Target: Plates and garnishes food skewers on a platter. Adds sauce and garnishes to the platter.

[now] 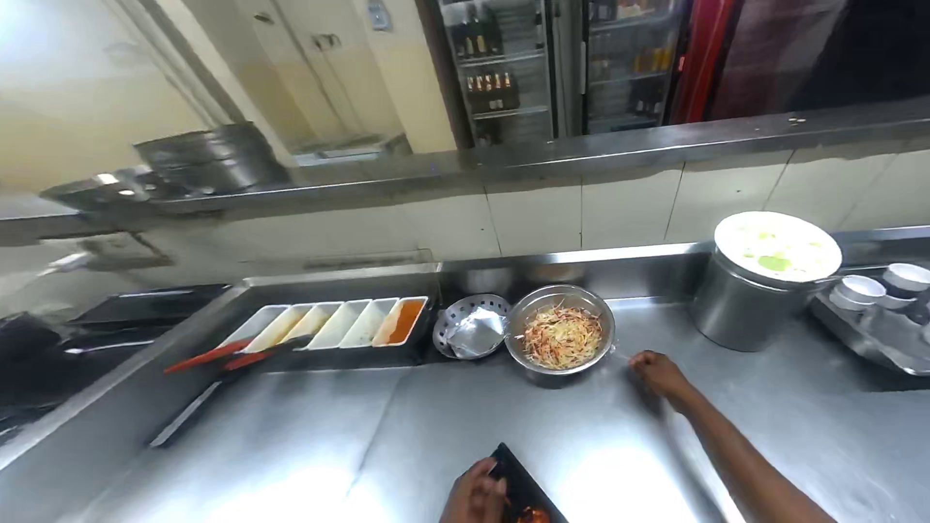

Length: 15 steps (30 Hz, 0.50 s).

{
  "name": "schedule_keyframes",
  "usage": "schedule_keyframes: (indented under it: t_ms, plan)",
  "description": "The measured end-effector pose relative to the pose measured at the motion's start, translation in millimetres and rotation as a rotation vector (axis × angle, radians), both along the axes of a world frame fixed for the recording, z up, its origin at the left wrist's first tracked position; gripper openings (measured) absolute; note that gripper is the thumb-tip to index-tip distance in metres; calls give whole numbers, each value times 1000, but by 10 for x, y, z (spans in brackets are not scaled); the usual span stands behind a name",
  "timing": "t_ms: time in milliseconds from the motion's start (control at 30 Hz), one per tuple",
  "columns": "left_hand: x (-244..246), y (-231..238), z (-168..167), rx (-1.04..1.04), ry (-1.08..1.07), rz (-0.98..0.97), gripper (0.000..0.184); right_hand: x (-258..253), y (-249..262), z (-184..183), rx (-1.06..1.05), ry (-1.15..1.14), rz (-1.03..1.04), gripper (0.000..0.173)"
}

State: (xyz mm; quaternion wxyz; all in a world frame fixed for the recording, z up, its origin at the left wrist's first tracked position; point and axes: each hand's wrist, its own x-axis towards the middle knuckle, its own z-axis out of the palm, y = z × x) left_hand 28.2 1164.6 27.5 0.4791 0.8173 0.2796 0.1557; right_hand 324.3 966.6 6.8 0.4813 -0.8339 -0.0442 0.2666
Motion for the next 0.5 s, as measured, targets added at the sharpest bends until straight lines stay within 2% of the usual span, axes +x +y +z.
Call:
schedule_keyframes:
  t_ms: [67,133,267,400,500]
  plan:
    - [391,61,23,-28,-30,-116,38,-48,-205,220,104,32,-88,24]
    - [797,80,-73,33,-74,-229,37,-120,-306,430,196,51,-122,16]
    - [1448,-123,-328,300,-232,-363,44,-310,-304,664,372,114,-160,13]
    - [1750,-532,-516,561,-320,-369,46,-526,-400,438,702,94,-55,20]
    - [1781,-748,-455,567,-276,-336,34,-772,-339,76,986,119,-113,12]
